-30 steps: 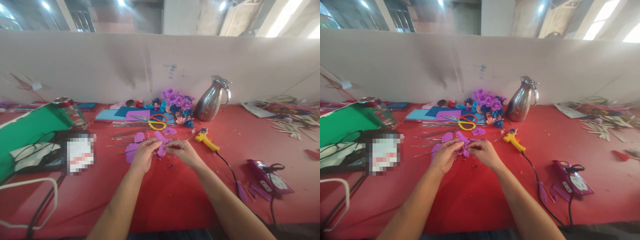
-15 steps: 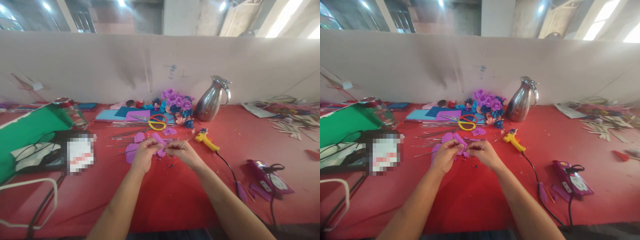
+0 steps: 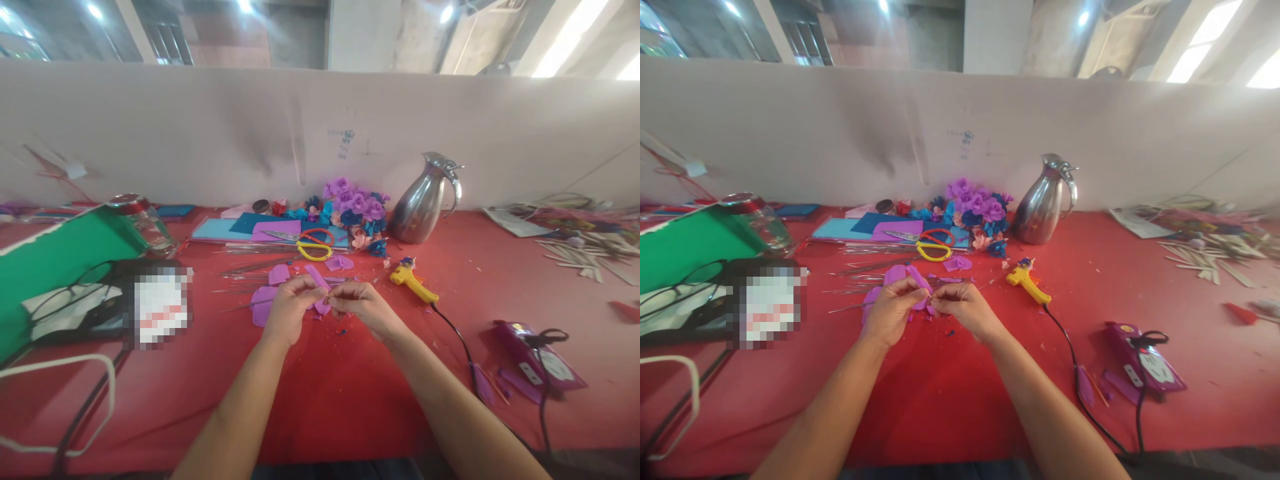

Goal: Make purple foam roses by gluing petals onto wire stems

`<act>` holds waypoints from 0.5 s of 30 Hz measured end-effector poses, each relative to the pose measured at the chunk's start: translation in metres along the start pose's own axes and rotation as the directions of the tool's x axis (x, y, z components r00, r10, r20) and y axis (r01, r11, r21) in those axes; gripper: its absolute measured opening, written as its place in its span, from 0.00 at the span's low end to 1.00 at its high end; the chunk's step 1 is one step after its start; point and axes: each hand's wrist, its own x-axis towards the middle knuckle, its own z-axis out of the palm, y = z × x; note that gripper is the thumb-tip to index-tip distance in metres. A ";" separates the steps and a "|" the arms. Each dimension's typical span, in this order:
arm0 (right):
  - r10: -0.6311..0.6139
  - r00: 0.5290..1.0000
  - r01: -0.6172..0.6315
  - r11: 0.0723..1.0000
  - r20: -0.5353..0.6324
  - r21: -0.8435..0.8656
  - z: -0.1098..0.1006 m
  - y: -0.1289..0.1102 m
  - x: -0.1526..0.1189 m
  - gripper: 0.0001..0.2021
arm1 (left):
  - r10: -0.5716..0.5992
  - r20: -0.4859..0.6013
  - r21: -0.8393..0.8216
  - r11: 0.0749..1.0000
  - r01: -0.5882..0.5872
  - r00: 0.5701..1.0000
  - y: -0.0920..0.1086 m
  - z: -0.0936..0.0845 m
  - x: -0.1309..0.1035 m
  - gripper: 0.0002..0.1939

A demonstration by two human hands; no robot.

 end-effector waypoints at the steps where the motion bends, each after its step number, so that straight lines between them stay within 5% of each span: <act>1: -0.002 1.000 0.002 1.000 0.001 0.006 0.000 0.000 0.000 0.08 | 0.001 0.007 0.002 1.000 -0.002 1.000 0.000 0.000 0.000 0.06; 15: -0.007 0.998 0.005 0.999 0.058 0.040 0.003 0.003 -0.001 0.13 | 0.015 0.056 -0.026 1.000 -0.013 0.998 0.004 0.002 -0.004 0.06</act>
